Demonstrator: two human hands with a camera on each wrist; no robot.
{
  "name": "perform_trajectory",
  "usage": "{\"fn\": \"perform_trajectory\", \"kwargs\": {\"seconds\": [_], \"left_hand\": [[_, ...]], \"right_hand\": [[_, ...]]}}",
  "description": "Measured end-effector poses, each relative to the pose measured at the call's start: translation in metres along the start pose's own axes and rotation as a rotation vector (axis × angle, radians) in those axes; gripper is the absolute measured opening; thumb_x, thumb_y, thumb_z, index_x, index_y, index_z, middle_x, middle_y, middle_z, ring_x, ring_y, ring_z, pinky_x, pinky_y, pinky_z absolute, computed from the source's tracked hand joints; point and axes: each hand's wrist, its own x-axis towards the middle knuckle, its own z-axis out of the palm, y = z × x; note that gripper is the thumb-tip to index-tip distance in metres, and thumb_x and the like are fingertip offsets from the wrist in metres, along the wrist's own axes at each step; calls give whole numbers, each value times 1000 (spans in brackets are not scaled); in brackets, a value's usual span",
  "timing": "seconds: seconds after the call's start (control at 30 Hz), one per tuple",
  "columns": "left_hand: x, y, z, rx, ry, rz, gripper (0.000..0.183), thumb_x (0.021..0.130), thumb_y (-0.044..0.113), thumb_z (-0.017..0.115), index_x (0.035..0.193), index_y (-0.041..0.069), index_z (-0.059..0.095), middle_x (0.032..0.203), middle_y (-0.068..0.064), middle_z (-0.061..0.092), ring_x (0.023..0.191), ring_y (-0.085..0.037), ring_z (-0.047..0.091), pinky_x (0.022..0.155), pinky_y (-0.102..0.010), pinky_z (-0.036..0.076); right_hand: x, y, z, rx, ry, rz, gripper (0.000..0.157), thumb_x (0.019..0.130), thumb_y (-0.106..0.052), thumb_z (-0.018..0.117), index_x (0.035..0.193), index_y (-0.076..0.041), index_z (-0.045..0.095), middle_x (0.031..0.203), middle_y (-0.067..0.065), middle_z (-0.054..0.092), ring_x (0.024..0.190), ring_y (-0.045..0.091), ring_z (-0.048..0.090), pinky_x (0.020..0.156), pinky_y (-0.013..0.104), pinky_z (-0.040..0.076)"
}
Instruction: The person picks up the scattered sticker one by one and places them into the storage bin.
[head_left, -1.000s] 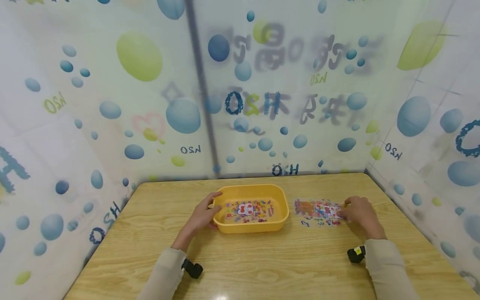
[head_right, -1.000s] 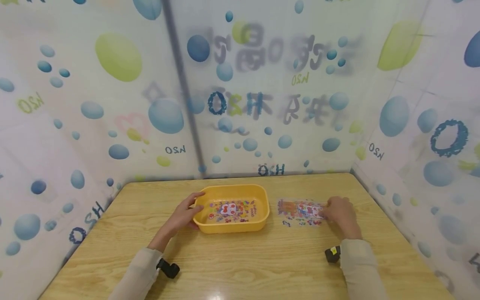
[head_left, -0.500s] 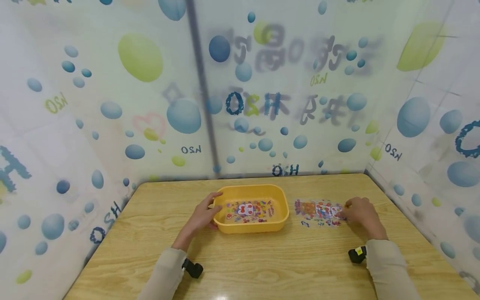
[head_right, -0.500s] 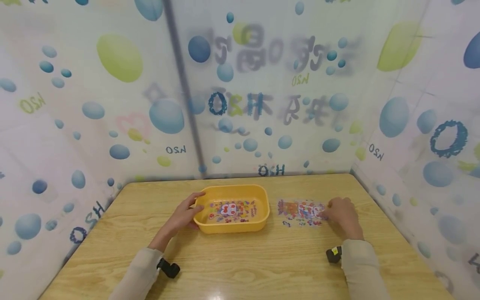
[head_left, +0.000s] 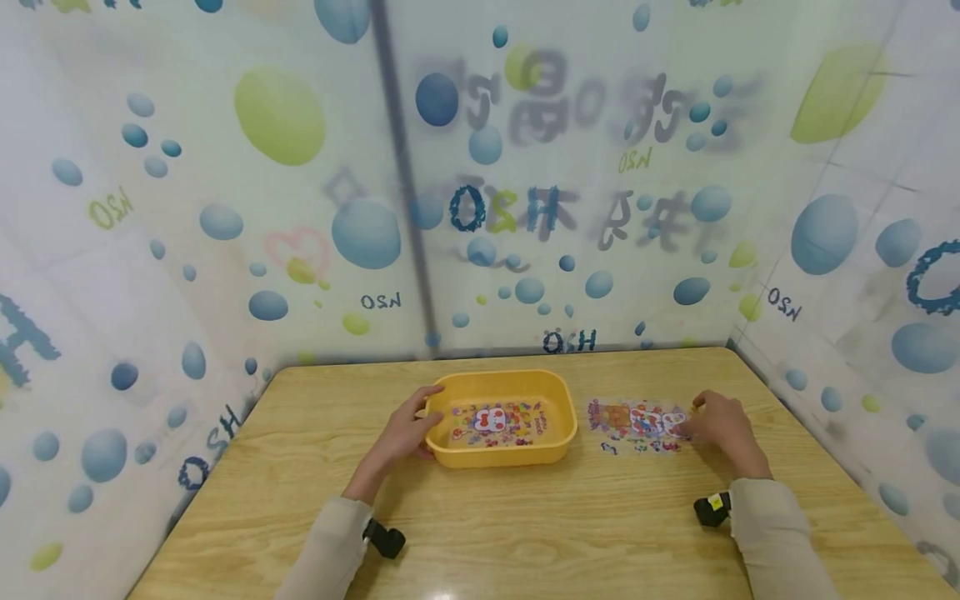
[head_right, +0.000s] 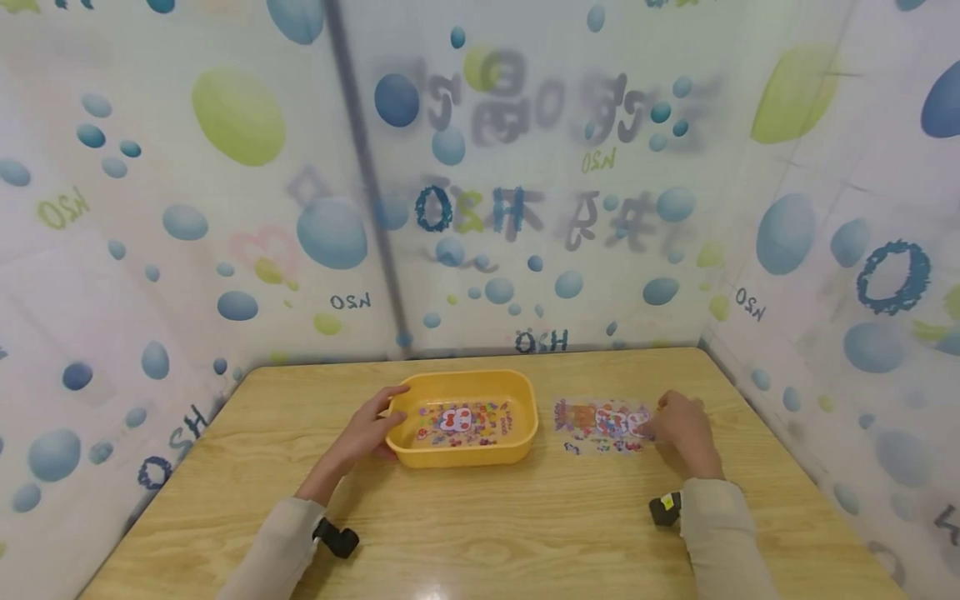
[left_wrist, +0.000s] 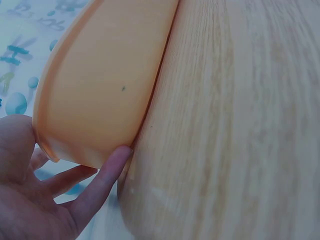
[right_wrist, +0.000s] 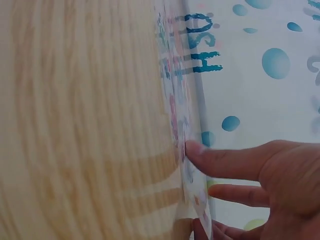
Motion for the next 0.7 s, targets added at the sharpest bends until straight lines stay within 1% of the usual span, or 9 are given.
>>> {"fn": "perform_trajectory", "kwargs": {"seconds": [0.1, 0.17, 0.27, 0.33, 0.43, 0.57, 0.7], "left_hand": [[-1, 0, 0, 3, 0, 9, 46, 97, 23, 56, 141, 33, 45, 144, -16, 43, 97, -30, 63, 49, -40, 58], [-1, 0, 0, 4, 1, 11, 46, 97, 23, 56, 141, 33, 45, 146, -15, 41, 101, -31, 62, 49, -40, 58], [-1, 0, 0, 0, 2, 7, 46, 97, 24, 56, 140, 34, 46, 147, -15, 40, 102, -32, 61, 49, -41, 58], [-1, -1, 1, -1, 2, 5, 46, 97, 24, 56, 140, 34, 46, 147, -15, 40, 103, -32, 61, 49, -41, 59], [0, -1, 1, 2, 2, 5, 45, 97, 24, 56, 140, 34, 45, 148, -14, 39, 104, -32, 60, 49, -40, 59], [1, -1, 0, 4, 5, -3, 45, 97, 25, 56, 140, 35, 45, 148, -13, 39, 103, -31, 60, 50, -40, 59], [0, -1, 0, 4, 5, -2, 46, 97, 25, 56, 140, 35, 45, 147, -14, 40, 98, -30, 62, 50, -40, 59]], "right_hand": [[0, 1, 0, 10, 17, 2, 59, 81, -16, 68, 126, 15, 45, 124, 40, 46, 106, 51, 44, 89, 63, 42], [1, 3, 0, 20, 26, -7, 55, 82, -11, 64, 126, 14, 45, 125, 40, 46, 104, 50, 45, 89, 63, 42], [3, 7, 1, 41, 39, -20, 45, 83, -8, 60, 123, 11, 50, 124, 39, 48, 99, 45, 47, 86, 60, 44], [4, 8, 1, 69, 41, -25, 40, 84, -8, 61, 119, 9, 55, 123, 37, 50, 97, 43, 49, 84, 58, 45], [4, 10, 1, 108, 48, -35, 35, 82, -7, 61, 114, 7, 61, 119, 35, 53, 95, 41, 51, 79, 52, 47], [5, 11, -2, 178, 9, -21, 35, 83, -6, 58, 115, 6, 62, 117, 30, 56, 94, 35, 54, 75, 41, 50], [4, 10, -8, 216, -37, -13, 34, 86, -8, 60, 115, 10, 63, 114, 29, 60, 88, 27, 58, 72, 33, 53]]}}
